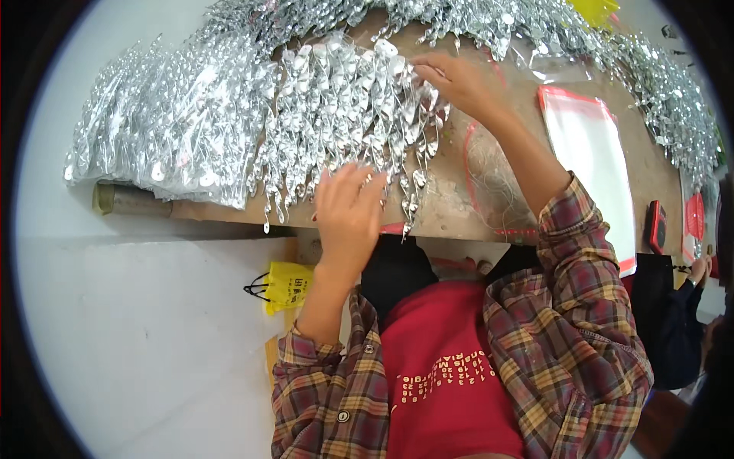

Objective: Packaging silver fringe decorations into plastic bags.

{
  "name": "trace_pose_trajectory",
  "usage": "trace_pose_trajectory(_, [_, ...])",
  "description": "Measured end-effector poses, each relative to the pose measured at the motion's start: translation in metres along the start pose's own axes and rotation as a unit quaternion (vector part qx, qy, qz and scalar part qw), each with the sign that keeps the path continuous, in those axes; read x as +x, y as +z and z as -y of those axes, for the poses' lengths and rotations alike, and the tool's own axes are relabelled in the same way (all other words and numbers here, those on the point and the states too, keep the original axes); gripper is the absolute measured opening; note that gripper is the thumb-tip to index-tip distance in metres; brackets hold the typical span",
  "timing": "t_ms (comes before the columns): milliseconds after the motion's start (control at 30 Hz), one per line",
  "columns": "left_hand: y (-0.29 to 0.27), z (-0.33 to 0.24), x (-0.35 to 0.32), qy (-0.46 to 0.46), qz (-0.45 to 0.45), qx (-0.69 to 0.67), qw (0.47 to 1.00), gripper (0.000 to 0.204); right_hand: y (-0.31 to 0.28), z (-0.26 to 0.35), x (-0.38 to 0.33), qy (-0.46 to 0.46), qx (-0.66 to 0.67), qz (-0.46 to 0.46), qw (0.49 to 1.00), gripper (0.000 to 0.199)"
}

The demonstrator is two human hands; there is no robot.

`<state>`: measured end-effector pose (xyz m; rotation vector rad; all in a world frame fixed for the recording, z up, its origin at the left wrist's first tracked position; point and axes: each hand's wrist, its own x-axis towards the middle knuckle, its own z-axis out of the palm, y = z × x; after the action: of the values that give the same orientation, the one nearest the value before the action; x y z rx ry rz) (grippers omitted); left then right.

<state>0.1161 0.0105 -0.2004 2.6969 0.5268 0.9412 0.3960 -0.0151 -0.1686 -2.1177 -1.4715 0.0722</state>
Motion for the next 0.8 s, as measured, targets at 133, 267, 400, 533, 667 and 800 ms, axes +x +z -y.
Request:
trace_pose_trajectory(133, [-0.013, 0.002, -0.017, -0.05, -0.023, 0.018, 0.998, 0.031, 0.0, -0.024, -0.021, -0.219, -0.001, -0.17, 0.961, 0.027])
trace_pose_trajectory(267, [-0.021, -0.005, -0.038, -0.08, -0.038, -0.028, 0.996, 0.033, 0.017, 0.012, -0.103, -0.28, 0.013, -0.021, 0.96, 0.028])
trace_pose_trajectory(400, [-0.015, -0.02, -0.035, -0.035, 0.031, 0.017, 0.999, 0.036, 0.04, 0.02, -0.134, -0.307, -0.004, -0.056, 0.95, 0.029])
trace_pose_trajectory(533, [0.002, -0.009, -0.041, -0.006, 0.0, 0.076, 0.997, 0.035, 0.051, 0.005, -0.134, -0.301, 0.029, -0.076, 0.95, 0.027])
trace_pose_trajectory(667, [0.005, -0.009, -0.038, -0.01, -0.014, 0.079, 0.997, 0.033, 0.049, -0.002, -0.137, -0.308, 0.016, -0.071, 0.949, 0.026])
trace_pose_trajectory(800, [0.005, -0.01, -0.037, -0.018, -0.025, 0.073, 0.997, 0.034, 0.044, 0.008, -0.136, -0.305, -0.002, -0.08, 0.949, 0.024])
